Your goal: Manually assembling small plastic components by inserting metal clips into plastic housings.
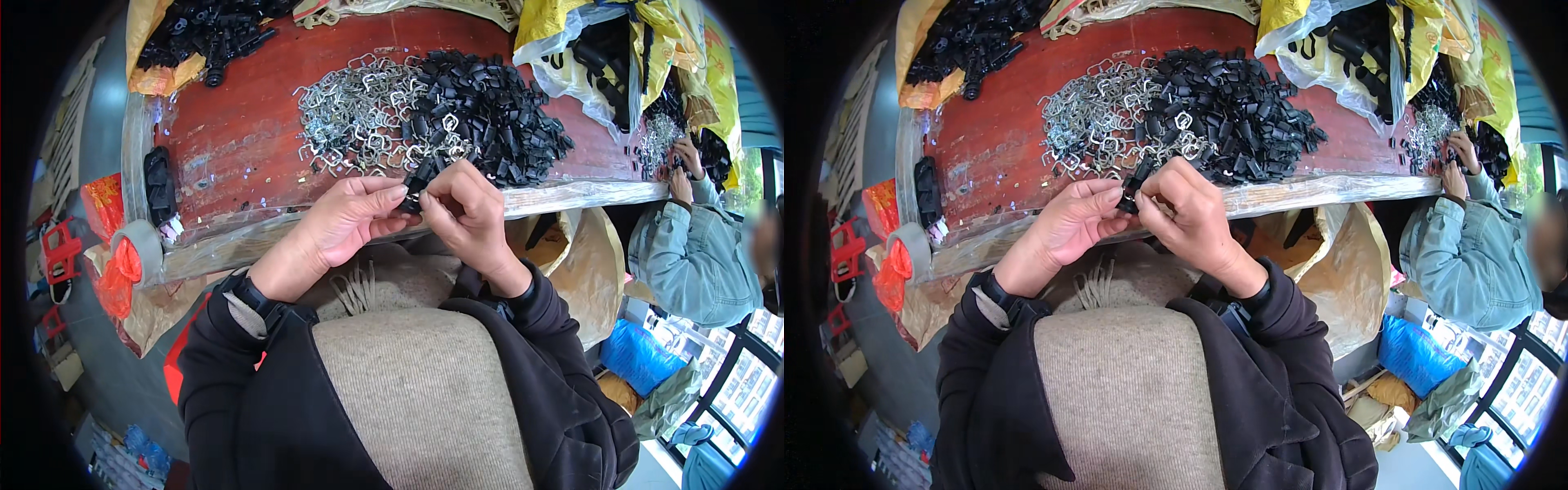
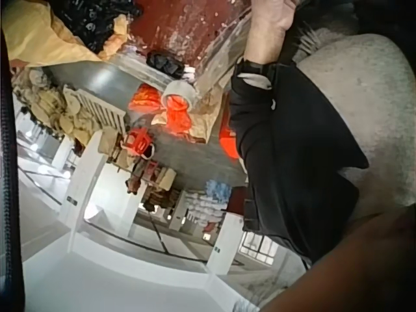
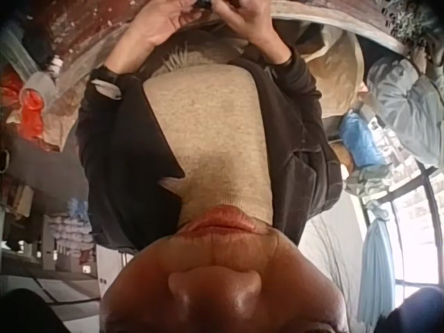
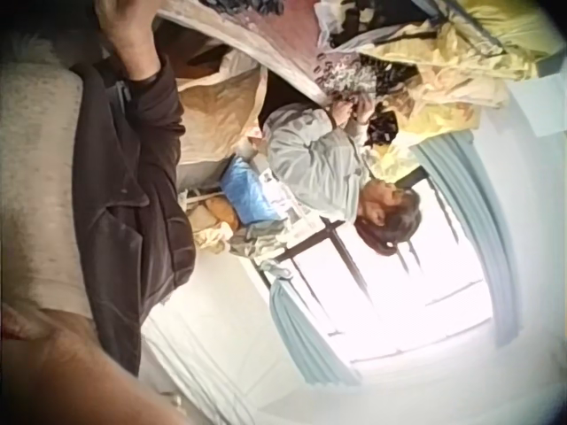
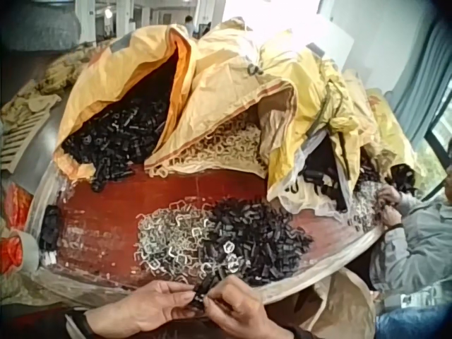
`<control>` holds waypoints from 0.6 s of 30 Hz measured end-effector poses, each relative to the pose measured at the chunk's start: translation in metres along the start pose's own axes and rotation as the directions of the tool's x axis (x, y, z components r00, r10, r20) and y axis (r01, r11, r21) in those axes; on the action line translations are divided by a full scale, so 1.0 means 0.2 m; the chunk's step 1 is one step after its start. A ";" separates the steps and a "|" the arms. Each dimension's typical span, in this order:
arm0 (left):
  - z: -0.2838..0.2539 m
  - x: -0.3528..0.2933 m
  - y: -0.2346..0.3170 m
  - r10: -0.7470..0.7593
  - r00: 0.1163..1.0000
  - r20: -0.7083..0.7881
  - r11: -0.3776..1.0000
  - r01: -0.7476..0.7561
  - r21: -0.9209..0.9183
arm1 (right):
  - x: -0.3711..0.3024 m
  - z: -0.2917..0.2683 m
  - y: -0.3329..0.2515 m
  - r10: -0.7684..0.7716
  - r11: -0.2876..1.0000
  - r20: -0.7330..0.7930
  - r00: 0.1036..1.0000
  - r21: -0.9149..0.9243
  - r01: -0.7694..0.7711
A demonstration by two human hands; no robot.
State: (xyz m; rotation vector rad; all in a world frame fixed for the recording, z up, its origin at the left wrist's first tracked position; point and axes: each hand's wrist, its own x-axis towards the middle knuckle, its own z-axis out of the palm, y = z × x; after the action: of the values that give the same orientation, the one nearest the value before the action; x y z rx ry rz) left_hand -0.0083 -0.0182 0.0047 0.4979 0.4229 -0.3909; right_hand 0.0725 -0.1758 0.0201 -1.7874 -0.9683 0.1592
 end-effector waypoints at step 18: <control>0.07 -0.07 0.17 0.179 0.982 -0.058 0.847 -0.124 0.517 | -0.10 0.03 0.10 0.299 0.862 0.124 0.946 0.391 -0.324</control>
State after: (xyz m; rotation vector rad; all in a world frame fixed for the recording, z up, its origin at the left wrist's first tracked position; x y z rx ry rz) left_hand 0.0003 0.0063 0.0345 1.0728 0.3743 -0.3219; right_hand 0.0667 -0.1871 -0.0047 -1.5409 -0.6192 0.5813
